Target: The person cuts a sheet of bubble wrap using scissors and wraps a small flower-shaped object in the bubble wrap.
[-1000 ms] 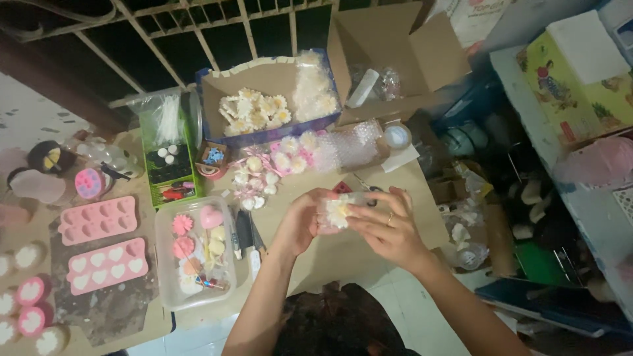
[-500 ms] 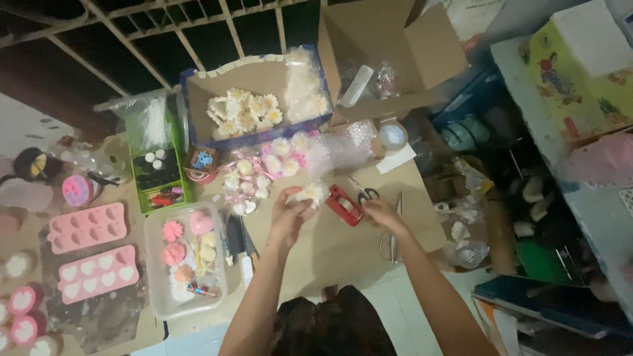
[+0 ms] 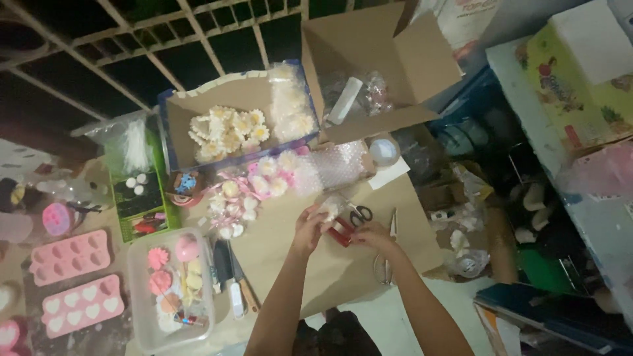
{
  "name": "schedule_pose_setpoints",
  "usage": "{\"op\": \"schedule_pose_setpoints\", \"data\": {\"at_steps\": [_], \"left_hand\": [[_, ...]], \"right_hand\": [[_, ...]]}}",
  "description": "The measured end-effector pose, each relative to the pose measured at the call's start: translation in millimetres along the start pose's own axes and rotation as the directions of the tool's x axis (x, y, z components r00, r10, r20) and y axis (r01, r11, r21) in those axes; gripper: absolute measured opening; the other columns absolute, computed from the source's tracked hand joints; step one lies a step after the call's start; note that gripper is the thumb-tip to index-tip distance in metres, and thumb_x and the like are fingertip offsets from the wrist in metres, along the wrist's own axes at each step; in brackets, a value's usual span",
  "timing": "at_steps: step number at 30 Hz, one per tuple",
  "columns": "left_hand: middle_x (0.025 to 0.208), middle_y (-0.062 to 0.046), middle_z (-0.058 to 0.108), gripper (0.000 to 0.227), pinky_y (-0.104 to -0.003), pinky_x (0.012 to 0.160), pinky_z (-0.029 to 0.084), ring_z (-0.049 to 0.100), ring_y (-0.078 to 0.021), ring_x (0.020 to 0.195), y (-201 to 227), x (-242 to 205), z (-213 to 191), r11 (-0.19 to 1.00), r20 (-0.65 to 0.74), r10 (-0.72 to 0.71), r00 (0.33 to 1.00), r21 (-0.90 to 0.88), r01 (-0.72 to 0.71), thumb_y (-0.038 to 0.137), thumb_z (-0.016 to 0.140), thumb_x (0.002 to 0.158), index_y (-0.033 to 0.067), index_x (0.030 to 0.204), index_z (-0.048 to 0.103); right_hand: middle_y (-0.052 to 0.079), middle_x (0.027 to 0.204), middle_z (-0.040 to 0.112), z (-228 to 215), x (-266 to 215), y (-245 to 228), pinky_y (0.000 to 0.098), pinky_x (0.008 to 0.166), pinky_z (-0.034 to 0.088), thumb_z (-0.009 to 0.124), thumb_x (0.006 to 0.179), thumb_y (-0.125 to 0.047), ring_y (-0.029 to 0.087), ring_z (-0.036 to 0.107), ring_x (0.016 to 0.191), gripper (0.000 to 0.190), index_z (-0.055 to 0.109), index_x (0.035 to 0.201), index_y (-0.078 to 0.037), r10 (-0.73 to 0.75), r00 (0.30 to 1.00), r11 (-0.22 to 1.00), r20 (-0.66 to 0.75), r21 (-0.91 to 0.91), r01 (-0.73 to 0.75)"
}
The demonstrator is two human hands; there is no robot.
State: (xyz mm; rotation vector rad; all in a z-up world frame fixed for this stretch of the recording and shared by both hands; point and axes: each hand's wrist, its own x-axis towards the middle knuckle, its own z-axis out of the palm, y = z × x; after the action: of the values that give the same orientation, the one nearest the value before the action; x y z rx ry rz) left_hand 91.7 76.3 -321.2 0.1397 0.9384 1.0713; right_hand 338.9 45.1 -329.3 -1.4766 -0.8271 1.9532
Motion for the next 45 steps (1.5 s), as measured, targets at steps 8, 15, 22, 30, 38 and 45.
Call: {"op": "schedule_pose_setpoints", "data": {"at_steps": [8,15,22,30,38,45], "left_hand": [[0.119,-0.021,0.065,0.054,-0.045,0.087,0.064,0.071,-0.0334,0.104,-3.5,7.4,-3.2,0.999,0.002,0.043,0.999,-0.025,-0.043,-0.010,0.065,0.082,-0.0007,0.131,0.045],[0.117,-0.021,0.065,0.055,-0.043,0.089,0.062,0.070,-0.0303,0.102,3.5,-9.9,8.8,1.000,-0.029,-0.005,1.000,0.016,0.005,-0.008,0.067,0.083,0.0013,0.133,0.045],[0.111,-0.019,0.063,0.057,-0.039,0.086,0.061,0.068,-0.0283,0.097,56.1,-70.3,77.2,0.986,0.026,0.119,0.993,0.117,-0.121,-0.012,0.066,0.082,0.0021,0.133,0.045],[0.126,-0.010,0.056,0.050,-0.029,0.082,0.059,0.065,-0.0181,0.111,121.3,-192.0,168.4,0.736,0.314,0.526,0.791,0.299,-0.608,-0.019,0.066,0.081,0.0025,0.123,0.051],[0.150,-0.021,0.053,0.039,-0.027,0.067,0.064,0.071,-0.0174,0.099,145.1,-262.3,199.1,0.539,0.445,0.615,0.650,0.364,-0.759,-0.015,0.068,0.085,0.0021,0.118,0.056],[0.152,-0.020,0.056,0.035,-0.025,0.073,0.061,0.065,-0.0154,0.118,155.0,-287.7,198.5,0.287,0.543,0.697,0.468,0.387,-0.876,-0.011,0.073,0.090,0.0028,0.120,0.060]], "right_hand": [[0.004,0.122,0.078,22.7,-71.6,-28.6,0.0272,0.098,0.056,0.061,0.081,-0.006,0.015,0.073,0.112,0.049,0.062,0.129,0.002,-0.013,0.995,0.919,0.102,0.394,-0.029],[0.010,0.086,0.071,5.7,-37.2,47.8,0.0330,0.066,0.054,0.070,0.087,-0.016,0.018,0.070,0.073,0.018,0.072,0.099,-0.001,0.202,0.958,0.978,-0.202,-0.002,-0.207],[0.007,0.065,0.065,39.8,-55.1,58.1,0.0310,0.049,0.045,0.077,0.081,-0.007,0.016,0.058,0.057,0.011,0.071,0.075,0.000,0.243,0.904,0.961,-0.351,-0.039,-0.274],[0.003,0.069,0.065,131.0,-223.2,-162.1,0.0239,0.048,0.039,0.074,0.091,-0.013,0.008,0.054,0.054,0.017,0.068,0.081,-0.001,-0.362,0.772,0.894,-0.523,0.039,0.446],[-0.001,0.061,0.064,172.3,-266.1,-208.0,0.0215,0.046,0.036,0.080,0.086,-0.013,0.004,0.051,0.051,0.020,0.069,0.075,-0.001,-0.551,0.675,0.822,-0.490,-0.179,0.541],[-0.002,0.058,0.063,183.8,-271.4,-214.5,0.0194,0.048,0.036,0.082,0.087,-0.013,0.001,0.050,0.053,0.026,0.067,0.068,-0.001,-0.662,0.598,0.749,-0.452,-0.361,0.556]]}}
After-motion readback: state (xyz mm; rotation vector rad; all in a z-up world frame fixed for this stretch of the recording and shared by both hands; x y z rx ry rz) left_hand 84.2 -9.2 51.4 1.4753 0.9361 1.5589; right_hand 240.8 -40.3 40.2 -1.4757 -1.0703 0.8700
